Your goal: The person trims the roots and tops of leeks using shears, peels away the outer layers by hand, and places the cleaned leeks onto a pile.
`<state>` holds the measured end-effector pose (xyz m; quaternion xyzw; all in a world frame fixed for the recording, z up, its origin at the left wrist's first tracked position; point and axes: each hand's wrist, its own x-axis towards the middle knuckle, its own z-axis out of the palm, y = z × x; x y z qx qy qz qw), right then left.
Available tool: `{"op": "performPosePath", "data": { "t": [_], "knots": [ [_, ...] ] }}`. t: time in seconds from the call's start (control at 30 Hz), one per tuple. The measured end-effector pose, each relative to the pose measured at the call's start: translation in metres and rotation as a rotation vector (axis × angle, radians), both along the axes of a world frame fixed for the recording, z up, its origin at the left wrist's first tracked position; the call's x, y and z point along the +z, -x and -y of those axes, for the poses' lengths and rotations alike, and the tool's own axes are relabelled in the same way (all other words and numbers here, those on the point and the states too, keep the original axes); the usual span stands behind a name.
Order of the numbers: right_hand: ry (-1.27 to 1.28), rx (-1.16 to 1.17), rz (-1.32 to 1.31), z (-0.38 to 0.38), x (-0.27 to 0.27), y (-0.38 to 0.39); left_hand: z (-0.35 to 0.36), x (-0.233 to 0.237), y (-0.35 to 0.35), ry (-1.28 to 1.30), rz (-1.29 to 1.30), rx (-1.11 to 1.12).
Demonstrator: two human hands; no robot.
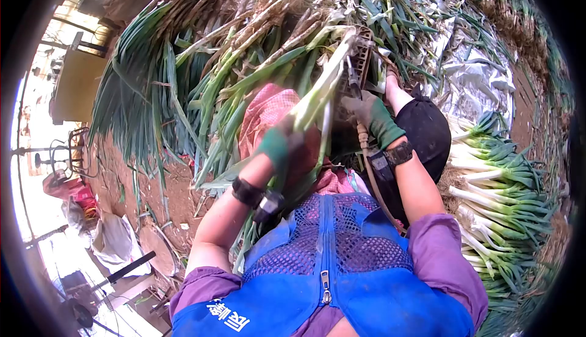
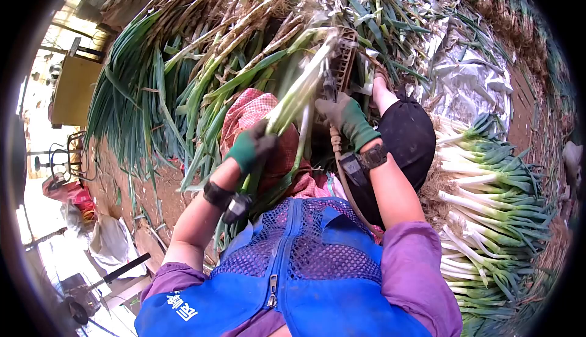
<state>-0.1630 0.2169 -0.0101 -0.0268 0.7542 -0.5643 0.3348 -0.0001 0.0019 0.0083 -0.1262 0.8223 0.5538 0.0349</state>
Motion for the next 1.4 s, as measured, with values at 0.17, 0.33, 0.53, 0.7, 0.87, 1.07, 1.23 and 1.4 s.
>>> {"op": "performPosePath", "data": {
  "t": [0.17, 0.33, 0.53, 0.7, 0.87, 1.07, 1.23, 1.4],
  "knots": [
    [-0.015, 0.263, 0.005, -0.009, 0.012, -0.026, 0.000, 0.077, 0.001, 0.394, 0.467, -0.291],
    [-0.051, 0.229, -0.045, -0.027, 0.026, -0.053, 0.091, 0.027, 0.051, 0.588, 0.107, 0.140],
    [0.002, 0.121, -0.075, -0.038, 0.010, -0.079, 0.131, -0.013, 0.114, 1.028, 0.257, -0.079],
    [-0.074, 0.069, -0.070, -0.049, -0.002, -0.074, 0.106, -0.010, 0.103, 0.761, 0.513, -0.361],
    [-0.018, 0.082, -0.049, -0.044, -0.021, -0.072, 0.099, 0.039, 0.110, -0.184, 0.534, -0.198],
    [-0.141, 0.128, -0.073, -0.042, -0.025, -0.073, 0.131, -0.034, 0.139, 1.062, 0.243, 0.098],
    [-0.207, 0.138, -0.046, -0.049, -0.033, -0.077, 0.124, -0.016, 0.138, 0.995, 0.497, 0.023],
    [-0.197, 0.136, -0.117, -0.048, -0.021, -0.076, 0.141, 0.029, 0.108, 0.881, 0.393, 0.160]
  ]
}}
